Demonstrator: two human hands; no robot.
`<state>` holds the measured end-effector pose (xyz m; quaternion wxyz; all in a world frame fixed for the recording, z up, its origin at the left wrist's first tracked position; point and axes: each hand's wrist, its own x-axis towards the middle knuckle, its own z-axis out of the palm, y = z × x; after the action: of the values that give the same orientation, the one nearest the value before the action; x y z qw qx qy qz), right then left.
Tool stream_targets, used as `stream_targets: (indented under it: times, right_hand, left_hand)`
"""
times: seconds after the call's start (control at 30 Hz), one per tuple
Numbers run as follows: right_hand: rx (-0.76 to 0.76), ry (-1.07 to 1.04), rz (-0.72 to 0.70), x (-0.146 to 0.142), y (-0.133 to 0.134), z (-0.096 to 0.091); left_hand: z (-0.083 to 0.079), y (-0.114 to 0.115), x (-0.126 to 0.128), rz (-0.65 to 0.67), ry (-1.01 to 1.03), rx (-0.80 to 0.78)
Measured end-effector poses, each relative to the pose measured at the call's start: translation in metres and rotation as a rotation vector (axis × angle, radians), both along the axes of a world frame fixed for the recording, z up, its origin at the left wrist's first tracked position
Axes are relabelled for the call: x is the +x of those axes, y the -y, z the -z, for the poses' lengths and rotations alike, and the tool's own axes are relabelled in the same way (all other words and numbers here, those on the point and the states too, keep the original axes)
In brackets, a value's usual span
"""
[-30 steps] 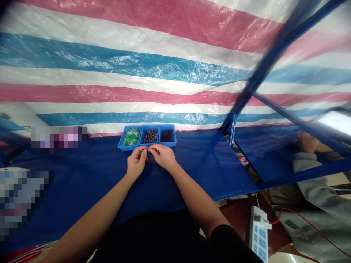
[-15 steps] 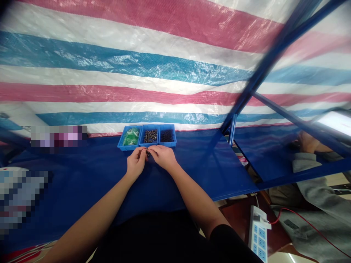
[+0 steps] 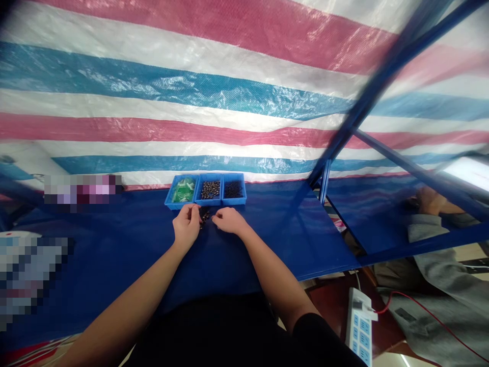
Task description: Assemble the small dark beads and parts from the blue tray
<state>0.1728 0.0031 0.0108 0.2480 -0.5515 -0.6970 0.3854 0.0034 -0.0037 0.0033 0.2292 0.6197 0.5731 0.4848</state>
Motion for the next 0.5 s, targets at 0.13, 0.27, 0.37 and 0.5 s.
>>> stream_targets:
  times: [0.13, 0.27, 0.37, 0.5]
  right_hand:
    - [-0.164, -0.518, 0.2, -0.008, -0.006, -0.002]
    - [-0.154, -0.898, 0.147, -0.01, -0.007, -0.009]
    - [-0.072, -0.795, 0.148, -0.007, -0.01, -0.004]
    - [0.147, -0.455, 0.334, 0.0, -0.013, 0.008]
  left_hand:
    - [-0.002, 0.001, 0.0, -0.022, -0.008, 0.006]
    - [-0.004, 0.002, 0.001, -0.023, -0.004, 0.004]
    - [-0.005, 0.003, 0.002, -0.016, 0.002, 0.007]
    - [-0.004, 0.003, 0.002, -0.023, -0.004, 0.006]
